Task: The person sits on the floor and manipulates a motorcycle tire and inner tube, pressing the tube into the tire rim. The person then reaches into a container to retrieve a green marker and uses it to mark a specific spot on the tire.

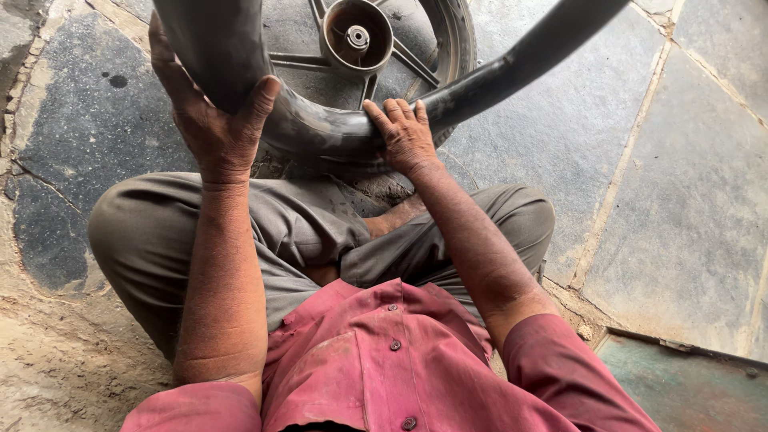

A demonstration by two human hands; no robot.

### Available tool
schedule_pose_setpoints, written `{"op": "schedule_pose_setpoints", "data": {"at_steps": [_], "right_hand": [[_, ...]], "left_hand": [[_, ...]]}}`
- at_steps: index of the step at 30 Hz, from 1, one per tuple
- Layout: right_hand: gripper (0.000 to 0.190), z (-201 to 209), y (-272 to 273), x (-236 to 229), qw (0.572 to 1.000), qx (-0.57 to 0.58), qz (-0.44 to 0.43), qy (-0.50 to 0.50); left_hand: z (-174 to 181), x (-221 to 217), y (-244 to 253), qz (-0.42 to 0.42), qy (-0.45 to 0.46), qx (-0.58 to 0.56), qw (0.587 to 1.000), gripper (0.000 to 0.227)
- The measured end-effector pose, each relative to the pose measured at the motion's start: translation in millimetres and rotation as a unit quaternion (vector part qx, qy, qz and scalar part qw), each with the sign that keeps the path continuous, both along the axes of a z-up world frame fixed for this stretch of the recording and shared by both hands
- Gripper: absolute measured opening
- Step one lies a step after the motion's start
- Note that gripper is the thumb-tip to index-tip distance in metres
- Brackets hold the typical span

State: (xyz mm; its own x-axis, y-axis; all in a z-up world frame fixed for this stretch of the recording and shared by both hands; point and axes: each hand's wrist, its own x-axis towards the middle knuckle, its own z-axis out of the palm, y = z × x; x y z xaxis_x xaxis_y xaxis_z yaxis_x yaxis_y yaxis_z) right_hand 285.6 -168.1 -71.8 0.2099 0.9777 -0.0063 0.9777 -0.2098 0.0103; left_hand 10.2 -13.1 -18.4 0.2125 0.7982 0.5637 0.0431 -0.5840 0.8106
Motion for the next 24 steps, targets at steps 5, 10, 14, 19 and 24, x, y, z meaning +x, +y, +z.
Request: {"op": "schedule_pose_setpoints", "data": {"at_steps": [5, 10, 14, 19, 24], "right_hand": [[0.096, -12, -3, 14, 1.0, 0.002, -0.01, -0.026], [0.104, -5, 5, 6, 0.997, -0.038, -0.061, 0.022], [0.116, 20, 19, -23, 0.99, -0.107, -0.091, 0.025], [0.123, 49, 36, -73, 0.972, 0.017, 0.021, 0.232], [0.124, 60, 46, -98, 0.923, 0.132, 0.082, 0.351]], "left_hand": [[0, 6, -6, -0.026, 0.002, -0.005, 1.0, 0.113], [4, 7, -9, -0.062, -0.028, -0.036, 0.997, 0.103], [10, 8, -10, -0.061, -0.025, -0.027, 0.997, 0.1], [14, 9, -15, -0.091, -0.042, -0.036, 0.994, 0.1], [17, 8, -16, -0.083, -0.028, -0.021, 0.996, 0.1]]}}
